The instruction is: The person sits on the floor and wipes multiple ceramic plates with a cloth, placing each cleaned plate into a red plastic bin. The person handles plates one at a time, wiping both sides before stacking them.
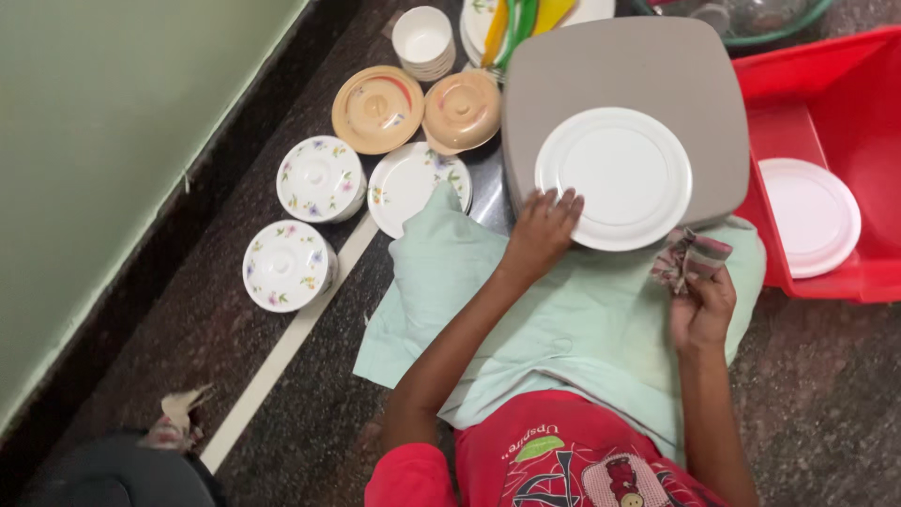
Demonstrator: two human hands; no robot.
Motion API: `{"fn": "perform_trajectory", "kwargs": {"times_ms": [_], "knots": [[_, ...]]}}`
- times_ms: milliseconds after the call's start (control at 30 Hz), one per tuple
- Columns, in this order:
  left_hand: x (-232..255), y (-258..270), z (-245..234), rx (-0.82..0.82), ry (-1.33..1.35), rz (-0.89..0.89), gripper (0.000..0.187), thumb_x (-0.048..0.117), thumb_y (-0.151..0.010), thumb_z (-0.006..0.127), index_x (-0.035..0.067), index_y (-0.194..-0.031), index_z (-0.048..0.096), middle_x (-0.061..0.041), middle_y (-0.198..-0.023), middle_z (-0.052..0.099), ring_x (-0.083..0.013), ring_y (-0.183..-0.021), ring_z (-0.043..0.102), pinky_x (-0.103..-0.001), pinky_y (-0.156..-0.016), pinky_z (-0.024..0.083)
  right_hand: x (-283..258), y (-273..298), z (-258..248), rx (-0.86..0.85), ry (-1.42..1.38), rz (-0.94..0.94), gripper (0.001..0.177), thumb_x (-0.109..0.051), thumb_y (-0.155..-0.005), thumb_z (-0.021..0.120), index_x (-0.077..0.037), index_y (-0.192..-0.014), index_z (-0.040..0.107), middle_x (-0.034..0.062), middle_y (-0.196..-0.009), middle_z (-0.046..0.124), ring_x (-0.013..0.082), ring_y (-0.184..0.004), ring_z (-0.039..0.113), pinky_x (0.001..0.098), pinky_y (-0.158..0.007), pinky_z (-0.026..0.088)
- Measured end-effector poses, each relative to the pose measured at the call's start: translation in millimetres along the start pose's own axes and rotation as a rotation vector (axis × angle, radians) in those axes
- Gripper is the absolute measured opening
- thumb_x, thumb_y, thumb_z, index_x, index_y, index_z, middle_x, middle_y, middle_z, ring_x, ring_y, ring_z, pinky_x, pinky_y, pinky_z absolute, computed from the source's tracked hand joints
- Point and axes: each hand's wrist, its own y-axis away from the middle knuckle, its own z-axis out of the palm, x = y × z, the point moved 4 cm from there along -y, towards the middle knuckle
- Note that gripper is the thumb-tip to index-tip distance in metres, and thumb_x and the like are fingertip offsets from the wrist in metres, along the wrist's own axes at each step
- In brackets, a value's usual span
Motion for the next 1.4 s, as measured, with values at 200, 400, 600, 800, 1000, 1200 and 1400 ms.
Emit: {"fn": "perform_trajectory", "kwargs": {"times_ms": [200, 400, 600, 800, 1000, 1200, 1400], "knots": [[1, 3, -3, 0.292, -0.214, 0.084, 0.044, 0.010, -0.099, 0.056, -0.007, -0.139, 0.058, -0.024, -0.132, 0.067, -0.0383, -0.122, 0.068, -0.045, -0.109, 0.056, -3, -10, 42, -0.045, -0.125, -0.014, 0.050, 0.003, -0.089, 0.044, 0.008, -0.138, 0.056, 0.0183, -0.122, 0.063, 0.0298, -0.104, 0.065, 0.0446, -0.090, 0.056], [-129, 49, -2, 0.539, 0.635, -0.754, 0.022, 0.008, -0.105, 0.059, -0.002, -0.115, 0.075, -0.018, -0.087, 0.060, -0.0301, -0.079, 0.057, -0.045, -0.072, 0.046, 12, -9, 11, 0.018, -0.145, 0.009, 0.052, 0.002, -0.084, 0.044, 0.008, -0.134, 0.057, 0.0183, -0.122, 0.063, 0.0288, -0.100, 0.062, 0.0406, -0.082, 0.053], [-234, 196, -27, 0.707, 1.181, -1.193, 0.032, 0.009, -0.102, 0.057, -0.009, -0.128, 0.051, -0.019, -0.112, 0.070, -0.0223, -0.092, 0.075, -0.031, -0.071, 0.068, 28, 12, -24, 0.204, -0.144, 0.056, 0.047, 0.003, -0.086, 0.043, 0.005, -0.131, 0.055, 0.0175, -0.123, 0.062, 0.0273, -0.105, 0.065, 0.0401, -0.090, 0.056], [-273, 246, -2, 0.585, 1.302, -1.449, 0.034, 0.003, -0.098, 0.053, -0.013, -0.128, 0.054, -0.021, -0.111, 0.071, -0.0249, -0.084, 0.077, -0.030, -0.063, 0.066, 15, -2, -21, 0.149, -0.114, 0.005, 0.049, 0.003, -0.087, 0.042, 0.007, -0.135, 0.056, 0.0220, -0.125, 0.065, 0.0265, -0.100, 0.063, 0.0379, -0.085, 0.056], [-310, 254, 62, 0.394, 1.435, -1.568, 0.035, 0.002, -0.096, 0.056, -0.021, -0.122, 0.055, -0.026, -0.107, 0.072, -0.0293, -0.080, 0.078, -0.031, -0.061, 0.067, 3, -16, -37, 0.150, -0.094, -0.081, 0.055, 0.002, -0.083, 0.043, 0.007, -0.136, 0.058, 0.0217, -0.127, 0.066, 0.0297, -0.105, 0.067, 0.0404, -0.085, 0.058], [-330, 254, 87, 0.167, 1.433, -1.627, 0.035, 0.002, -0.097, 0.056, -0.023, -0.122, 0.056, -0.027, -0.107, 0.073, -0.0306, -0.082, 0.078, -0.030, -0.060, 0.062, 2, -4, -73, 0.229, -0.231, -0.036, 0.058, 0.006, -0.085, 0.049, 0.004, -0.142, 0.057, 0.0170, -0.135, 0.064, 0.0267, -0.120, 0.066, 0.0380, -0.100, 0.058], [-342, 223, 90, 0.100, 1.607, -1.533, 0.033, -0.003, -0.092, 0.056, -0.013, -0.122, 0.054, -0.022, -0.111, 0.071, -0.0308, -0.085, 0.077, -0.033, -0.061, 0.062, -8, -3, -57, 0.135, -0.179, -0.001, 0.056, 0.005, -0.087, 0.048, 0.004, -0.142, 0.057, 0.0164, -0.130, 0.065, 0.0254, -0.109, 0.065, 0.0363, -0.089, 0.055]]}}
